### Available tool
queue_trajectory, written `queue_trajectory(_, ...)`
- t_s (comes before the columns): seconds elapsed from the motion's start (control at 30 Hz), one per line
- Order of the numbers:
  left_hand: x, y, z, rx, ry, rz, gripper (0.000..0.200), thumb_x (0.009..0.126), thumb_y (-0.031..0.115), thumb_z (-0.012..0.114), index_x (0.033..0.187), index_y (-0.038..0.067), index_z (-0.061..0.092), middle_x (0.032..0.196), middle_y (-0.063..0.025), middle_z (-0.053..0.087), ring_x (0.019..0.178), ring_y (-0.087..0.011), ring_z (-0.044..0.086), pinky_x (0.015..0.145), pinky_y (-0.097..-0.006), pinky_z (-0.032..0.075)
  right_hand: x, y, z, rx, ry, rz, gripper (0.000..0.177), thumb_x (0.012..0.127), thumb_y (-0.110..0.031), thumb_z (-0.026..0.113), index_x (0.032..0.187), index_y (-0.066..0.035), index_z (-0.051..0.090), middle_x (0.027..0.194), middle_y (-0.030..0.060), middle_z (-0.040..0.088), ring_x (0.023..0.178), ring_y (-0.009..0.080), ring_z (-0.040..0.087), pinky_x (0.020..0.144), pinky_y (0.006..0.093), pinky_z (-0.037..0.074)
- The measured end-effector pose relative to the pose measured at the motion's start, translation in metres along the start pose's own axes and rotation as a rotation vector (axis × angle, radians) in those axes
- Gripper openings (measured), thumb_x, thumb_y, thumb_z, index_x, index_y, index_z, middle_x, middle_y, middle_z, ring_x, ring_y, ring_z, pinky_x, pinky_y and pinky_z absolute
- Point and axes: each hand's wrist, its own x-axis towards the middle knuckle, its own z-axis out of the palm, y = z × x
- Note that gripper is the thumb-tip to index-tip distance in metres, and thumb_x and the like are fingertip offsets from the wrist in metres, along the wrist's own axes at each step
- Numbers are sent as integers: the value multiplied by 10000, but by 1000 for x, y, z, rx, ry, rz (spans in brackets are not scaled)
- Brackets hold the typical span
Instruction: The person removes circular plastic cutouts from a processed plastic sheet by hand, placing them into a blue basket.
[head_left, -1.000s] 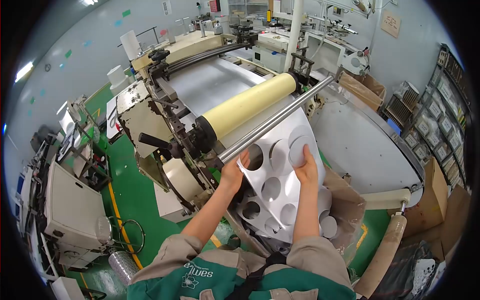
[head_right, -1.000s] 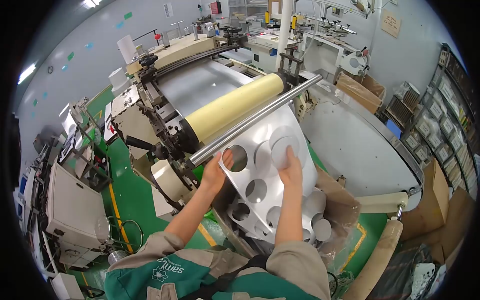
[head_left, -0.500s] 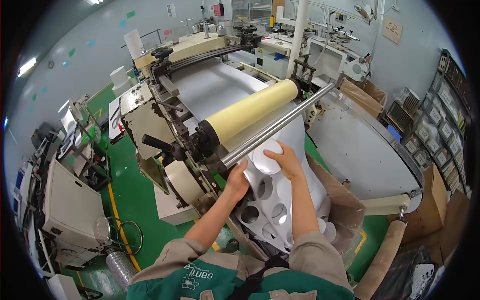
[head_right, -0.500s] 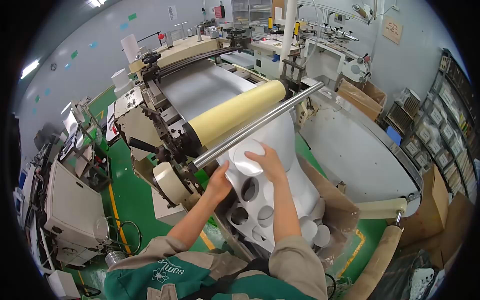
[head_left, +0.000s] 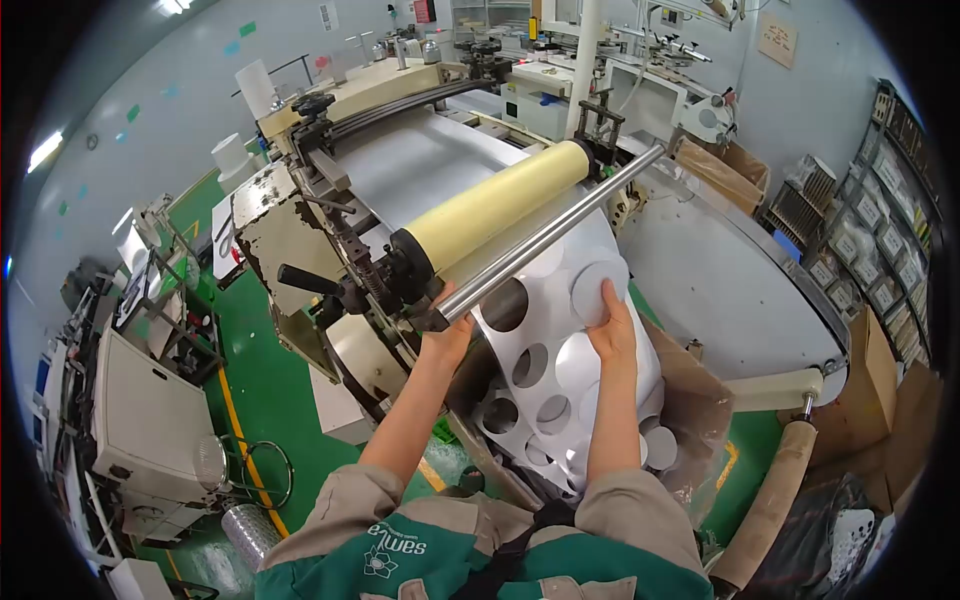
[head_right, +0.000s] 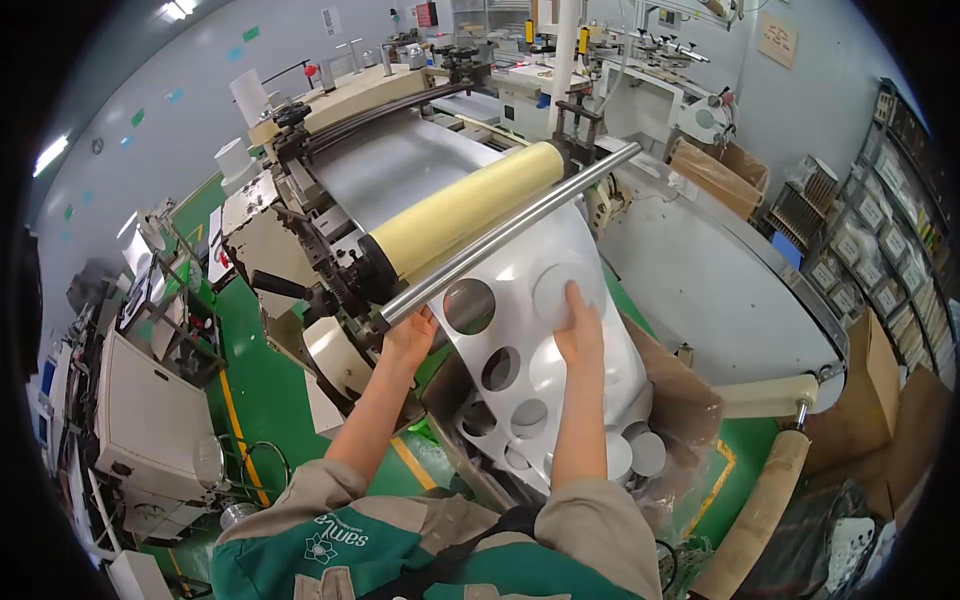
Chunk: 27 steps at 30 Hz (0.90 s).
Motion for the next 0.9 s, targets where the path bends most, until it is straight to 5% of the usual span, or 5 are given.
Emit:
queue_trajectory(0.2,-11,-13,1,51,17,-195,410,913,305,436,1228,45,402,1201,-94,473,1108,-223,479,958,-393,387,1,13,29,-373,-85,-57,342,776,-70,645,1064,75,530,998,115,596,875,182,588,785,294,473)
queue_trajectory(0.43,-38,-41,-2,143,-25,-204,225,899,246,500,1077,110,501,1046,8,566,1008,-137,523,890,-321,393,9,34,40,-923,-256,128,416,709,-222,718,993,57,594,909,105,617,801,165,582,697,267,457)
queue_trajectory(0.63,-43,-33,2,188,-180,-229,346,901,258,496,1177,52,467,1085,-21,566,985,-133,536,864,-297,408,12,34,0,-567,-98,112,437,750,-205,688,1057,70,542,947,115,604,854,177,585,732,286,466)
queue_trajectory(0.73,-38,-24,10,152,-95,-134,410,908,248,476,1237,15,401,1216,-83,497,1106,-187,483,918,-321,391,0,24,-12,145,-48,106,381,813,-193,635,1109,13,512,1077,71,575,988,183,558,840,294,458)
queue_trajectory(0.9,-10,-10,3,7,2,-35,374,921,216,417,1225,1,383,1228,-132,442,1195,-242,410,1019,-390,337,10,12,-24,114,-11,5,298,852,-233,583,1102,-75,542,1050,10,596,957,145,572,795,299,485)
